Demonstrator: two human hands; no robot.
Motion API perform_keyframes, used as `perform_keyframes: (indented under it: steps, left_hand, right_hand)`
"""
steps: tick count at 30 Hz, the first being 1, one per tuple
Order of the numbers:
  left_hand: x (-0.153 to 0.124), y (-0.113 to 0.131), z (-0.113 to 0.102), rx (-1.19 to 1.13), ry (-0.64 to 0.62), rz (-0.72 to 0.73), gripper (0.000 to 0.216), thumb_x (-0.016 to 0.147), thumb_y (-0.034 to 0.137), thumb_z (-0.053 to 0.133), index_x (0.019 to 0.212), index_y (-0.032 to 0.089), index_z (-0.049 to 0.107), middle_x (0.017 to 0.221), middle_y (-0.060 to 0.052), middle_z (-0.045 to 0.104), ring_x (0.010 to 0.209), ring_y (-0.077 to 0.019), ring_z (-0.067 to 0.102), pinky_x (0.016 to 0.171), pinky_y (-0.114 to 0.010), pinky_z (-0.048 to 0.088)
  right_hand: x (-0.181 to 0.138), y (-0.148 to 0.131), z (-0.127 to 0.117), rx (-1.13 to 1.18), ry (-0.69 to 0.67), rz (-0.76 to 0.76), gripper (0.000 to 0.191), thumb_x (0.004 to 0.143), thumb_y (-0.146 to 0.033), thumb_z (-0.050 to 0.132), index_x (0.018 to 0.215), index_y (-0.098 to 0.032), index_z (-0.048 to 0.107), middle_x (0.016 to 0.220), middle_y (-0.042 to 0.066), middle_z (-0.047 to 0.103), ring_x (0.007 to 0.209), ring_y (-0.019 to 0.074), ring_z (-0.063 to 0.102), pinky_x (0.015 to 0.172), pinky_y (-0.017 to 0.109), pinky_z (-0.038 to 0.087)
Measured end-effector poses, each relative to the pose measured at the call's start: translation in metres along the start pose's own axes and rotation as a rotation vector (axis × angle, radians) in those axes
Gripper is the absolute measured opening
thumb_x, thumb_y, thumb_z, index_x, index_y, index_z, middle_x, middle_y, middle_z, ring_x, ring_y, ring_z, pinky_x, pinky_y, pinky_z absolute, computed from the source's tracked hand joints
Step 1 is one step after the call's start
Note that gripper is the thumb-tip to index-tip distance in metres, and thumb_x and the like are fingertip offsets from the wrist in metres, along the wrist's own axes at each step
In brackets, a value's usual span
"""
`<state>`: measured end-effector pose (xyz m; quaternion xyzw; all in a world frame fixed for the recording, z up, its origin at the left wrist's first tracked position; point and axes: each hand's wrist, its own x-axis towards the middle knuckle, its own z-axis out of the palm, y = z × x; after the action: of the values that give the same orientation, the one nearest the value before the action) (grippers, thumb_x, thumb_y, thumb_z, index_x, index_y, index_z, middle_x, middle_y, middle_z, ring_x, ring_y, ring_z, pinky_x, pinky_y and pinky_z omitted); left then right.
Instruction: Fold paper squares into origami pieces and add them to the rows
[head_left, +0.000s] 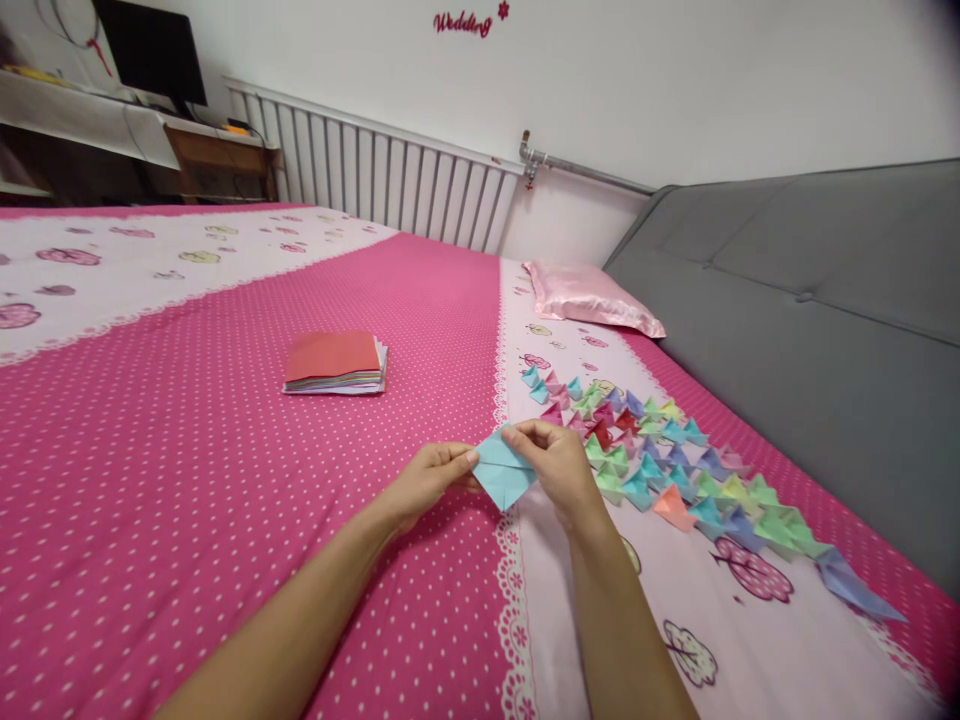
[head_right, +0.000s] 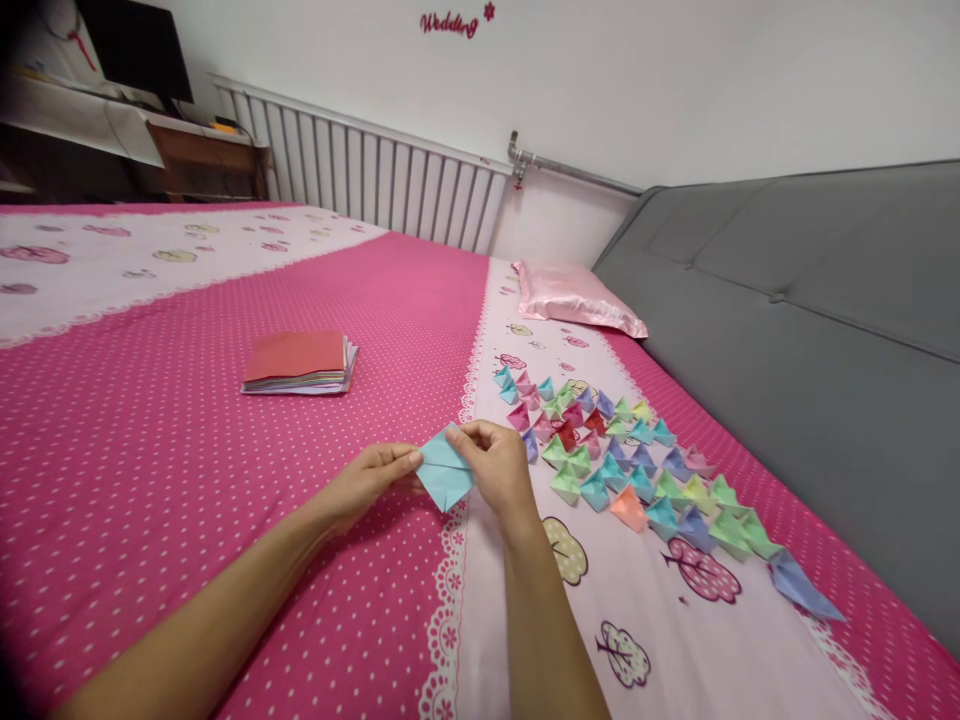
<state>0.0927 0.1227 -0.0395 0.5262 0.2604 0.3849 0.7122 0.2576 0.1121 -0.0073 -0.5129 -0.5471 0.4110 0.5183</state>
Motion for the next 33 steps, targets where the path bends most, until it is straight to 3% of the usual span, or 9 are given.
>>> perform_keyframes:
  steps: [5,11,14,16,21,26,30,33]
  left_hand:
    - [-0.001,0.003,-0.002,0.106,0.118,0.019,0.031,0.076,0.037,0.059,0.073,0.008,0.069,0.068,-0.01,0.069,0.066,-0.0168,0.061,0.072,-0.029,0.045]
    - [-0.005,0.007,0.001,0.107,0.099,0.035,0.026,0.077,0.034,0.058,0.071,0.01,0.067,0.067,-0.009,0.068,0.062,-0.0147,0.061,0.067,-0.028,0.045]
    - [-0.005,0.007,0.001,0.075,0.132,0.103,0.02,0.073,0.024,0.062,0.089,0.013,0.065,0.081,-0.008,0.069,0.073,-0.0164,0.063,0.073,-0.03,0.046]
    - [-0.003,0.005,-0.001,0.092,0.157,0.208,0.03,0.07,0.017,0.062,0.101,0.017,0.061,0.099,-0.009,0.066,0.087,-0.0189,0.062,0.076,-0.031,0.047]
    - [0.0,-0.003,-0.005,0.458,0.158,0.506,0.056,0.069,0.011,0.062,0.122,0.027,0.051,0.131,-0.009,0.048,0.118,-0.0231,0.045,0.093,-0.038,0.04]
    - [0.0,-0.007,-0.004,0.708,0.132,0.589,0.029,0.074,0.015,0.06,0.099,0.026,0.067,0.132,-0.01,0.047,0.118,-0.0235,0.046,0.096,-0.041,0.038]
    - [0.002,-0.006,-0.003,0.679,0.085,0.568,0.023,0.073,0.019,0.061,0.093,0.026,0.069,0.124,-0.011,0.054,0.116,-0.0235,0.049,0.096,-0.042,0.038]
    - [0.002,-0.003,-0.001,0.553,0.096,0.489,0.022,0.073,0.024,0.062,0.094,0.025,0.069,0.116,-0.009,0.061,0.114,-0.0232,0.051,0.096,-0.04,0.039]
  right_hand:
    - [0.001,0.001,0.001,0.013,0.047,-0.018,0.026,0.067,-0.04,0.066,0.066,-0.014,0.065,0.06,0.001,0.061,0.054,0.0125,0.051,0.052,0.024,0.039]
    - [0.0,0.0,0.003,0.081,0.073,0.053,0.028,0.063,-0.041,0.069,0.065,-0.013,0.064,0.058,0.001,0.06,0.052,0.0118,0.049,0.049,0.023,0.036]
    - [0.0,-0.002,0.001,0.15,0.103,0.111,0.029,0.059,-0.041,0.071,0.062,-0.014,0.063,0.056,-0.001,0.058,0.05,0.0107,0.048,0.049,0.023,0.035]
    - [0.0,-0.003,0.0,0.191,0.107,0.148,0.03,0.056,-0.041,0.073,0.06,-0.013,0.063,0.054,-0.002,0.057,0.049,0.01,0.046,0.049,0.022,0.034]
    - [-0.001,-0.003,0.003,0.228,0.029,0.235,0.03,0.056,-0.04,0.074,0.06,-0.013,0.062,0.054,-0.001,0.057,0.049,0.0096,0.047,0.049,0.022,0.034]
    - [-0.004,0.0,0.013,0.257,-0.126,0.291,0.031,0.059,-0.04,0.071,0.054,-0.013,0.057,0.046,-0.004,0.052,0.043,0.007,0.042,0.045,0.02,0.029]
    - [-0.004,0.001,0.013,0.247,-0.219,0.326,0.032,0.061,-0.041,0.069,0.053,-0.013,0.056,0.045,-0.004,0.05,0.042,0.0064,0.04,0.045,0.02,0.027]
    - [-0.004,0.0,0.008,0.162,-0.216,0.31,0.031,0.068,-0.043,0.063,0.062,-0.013,0.063,0.058,0.001,0.059,0.05,0.0087,0.047,0.048,0.021,0.032]
